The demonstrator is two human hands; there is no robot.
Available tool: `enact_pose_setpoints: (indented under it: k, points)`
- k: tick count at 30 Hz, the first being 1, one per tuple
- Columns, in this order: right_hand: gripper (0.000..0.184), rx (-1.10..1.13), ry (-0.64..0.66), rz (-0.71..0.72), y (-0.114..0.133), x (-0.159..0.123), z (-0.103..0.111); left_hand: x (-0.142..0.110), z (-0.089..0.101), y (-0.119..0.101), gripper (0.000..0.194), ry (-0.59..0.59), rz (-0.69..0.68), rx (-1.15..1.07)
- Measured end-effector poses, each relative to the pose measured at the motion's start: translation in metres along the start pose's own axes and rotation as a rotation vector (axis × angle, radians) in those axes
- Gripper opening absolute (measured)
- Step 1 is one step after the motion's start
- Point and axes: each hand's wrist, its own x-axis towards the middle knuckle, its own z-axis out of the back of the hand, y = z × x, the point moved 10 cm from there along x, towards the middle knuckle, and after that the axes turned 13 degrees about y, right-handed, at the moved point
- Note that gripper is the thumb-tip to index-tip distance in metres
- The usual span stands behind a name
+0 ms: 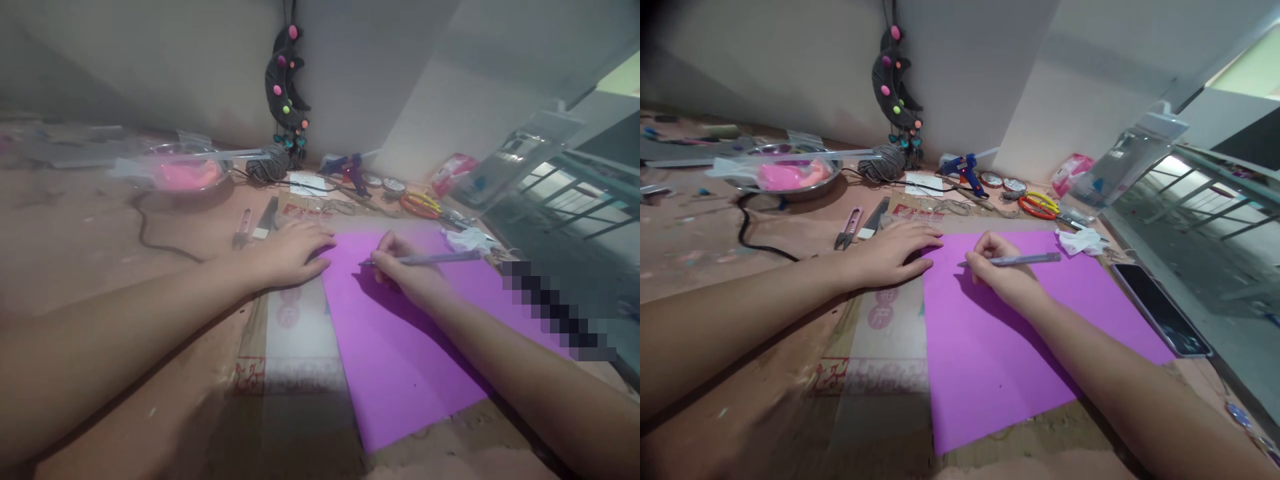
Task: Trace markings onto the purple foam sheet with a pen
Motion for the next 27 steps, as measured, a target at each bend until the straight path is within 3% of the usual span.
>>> enact_pose_setpoints:
  k: [5,11,27]
  points:
    - [0.045,-0.072,-0.051,-0.043,-0.011,0.011,0.025,0.000,0.000,-0.002,0.043,-0.004,0.000,0.013]
    - [0.032,-0.265,-0.166,-0.064,-0.010,0.019,0.039,-0.002,0.002,-0.002,0.045,-0.015,-0.011,0.017]
    - [0.030,-0.408,-0.151,-0.038,-0.011,0.024,0.036,-0.002,-0.001,0.001,0.049,-0.014,0.000,0.029]
